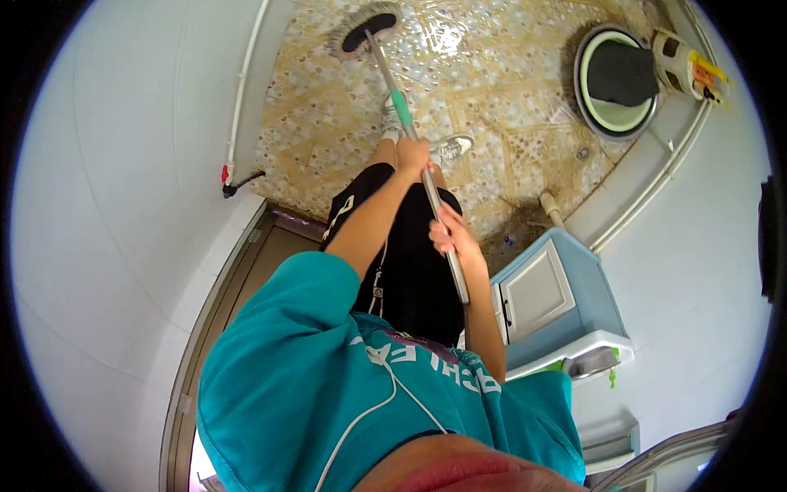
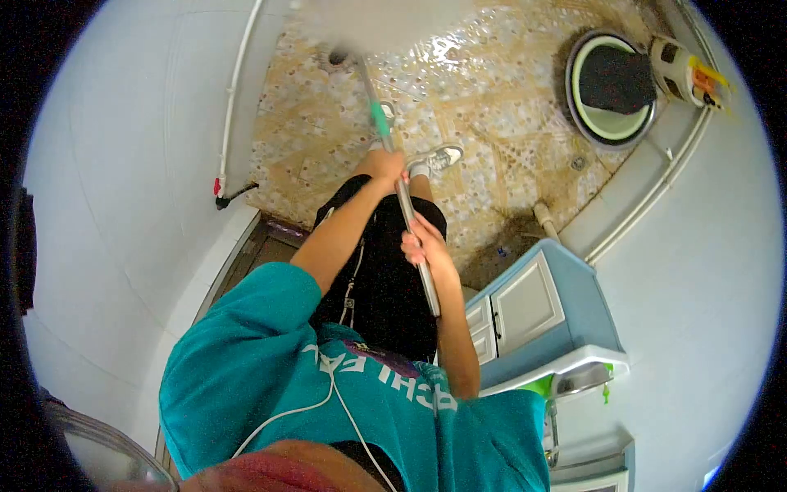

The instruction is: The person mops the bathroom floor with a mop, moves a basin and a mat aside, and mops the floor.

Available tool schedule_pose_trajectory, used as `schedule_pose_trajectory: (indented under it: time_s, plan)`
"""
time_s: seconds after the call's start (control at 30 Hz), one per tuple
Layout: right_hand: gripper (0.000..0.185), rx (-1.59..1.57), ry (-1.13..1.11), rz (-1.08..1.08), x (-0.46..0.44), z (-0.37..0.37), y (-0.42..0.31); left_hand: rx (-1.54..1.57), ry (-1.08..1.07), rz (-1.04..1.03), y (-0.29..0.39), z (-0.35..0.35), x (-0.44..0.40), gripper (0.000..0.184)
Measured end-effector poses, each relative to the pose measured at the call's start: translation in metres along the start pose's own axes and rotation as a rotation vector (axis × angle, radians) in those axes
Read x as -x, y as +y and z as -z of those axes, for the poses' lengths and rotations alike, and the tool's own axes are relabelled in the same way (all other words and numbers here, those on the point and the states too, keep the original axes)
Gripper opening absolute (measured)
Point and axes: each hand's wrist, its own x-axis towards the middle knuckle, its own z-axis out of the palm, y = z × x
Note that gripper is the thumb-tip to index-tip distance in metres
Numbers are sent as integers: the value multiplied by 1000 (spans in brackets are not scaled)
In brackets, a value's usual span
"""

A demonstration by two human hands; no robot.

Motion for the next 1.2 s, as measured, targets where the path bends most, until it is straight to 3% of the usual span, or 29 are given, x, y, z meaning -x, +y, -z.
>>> schedule_pose_trajectory:
  time_s: [0.13,0.27,0.33,0.37,0.43,0.5,0.57,0.63,0.7,0.77,0.83,0.93,1.0,1.07,1.1,1.17,1.2]
  plan:
    - [22,-116,181,42,79,67,34,-76,-56,5,-84,-68,59,15]
    - [21,-262,255,140,141,113,60,-307,-187,273,-147,-126,103,20]
    - [40,-541,134,-3,154,148,67,-325,-213,251,-161,-149,125,21]
    - [21,-652,44,53,156,157,71,-324,-232,225,-162,-154,129,22]
    - [18,-677,-37,8,156,160,67,-344,-268,219,-154,-156,136,22]
    - [19,-504,13,74,149,145,57,-328,-287,184,-153,-152,126,23]
    - [32,-364,56,124,134,129,49,-362,-250,119,-138,-140,111,25]
    - [34,-319,-8,119,106,119,37,-260,-218,-112,-143,-128,65,23]
    - [30,-363,-101,117,70,102,26,-397,-215,-169,-119,-108,15,32]
    - [18,-467,-200,118,29,80,16,-512,-343,-196,-70,-86,-21,23]
    - [11,-475,-261,127,-1,58,3,-453,-285,-219,-22,-78,-22,24]
    - [12,-474,-277,173,-8,59,-3,-346,-153,-175,-1,-90,-27,25]
    - [10,-546,-272,215,1,83,4,-350,-159,-162,-29,-98,-23,26]
    - [8,-652,-181,191,29,97,27,-459,-365,-275,-81,-93,-28,27]
    - [8,-645,-166,218,39,106,48,-568,-300,-388,-91,-92,6,26]
    - [8,-660,-118,261,60,120,91,-536,-261,-317,-137,-90,32,24]
    - [8,-684,-78,272,74,124,112,-395,-282,-123,-176,-84,21,21]
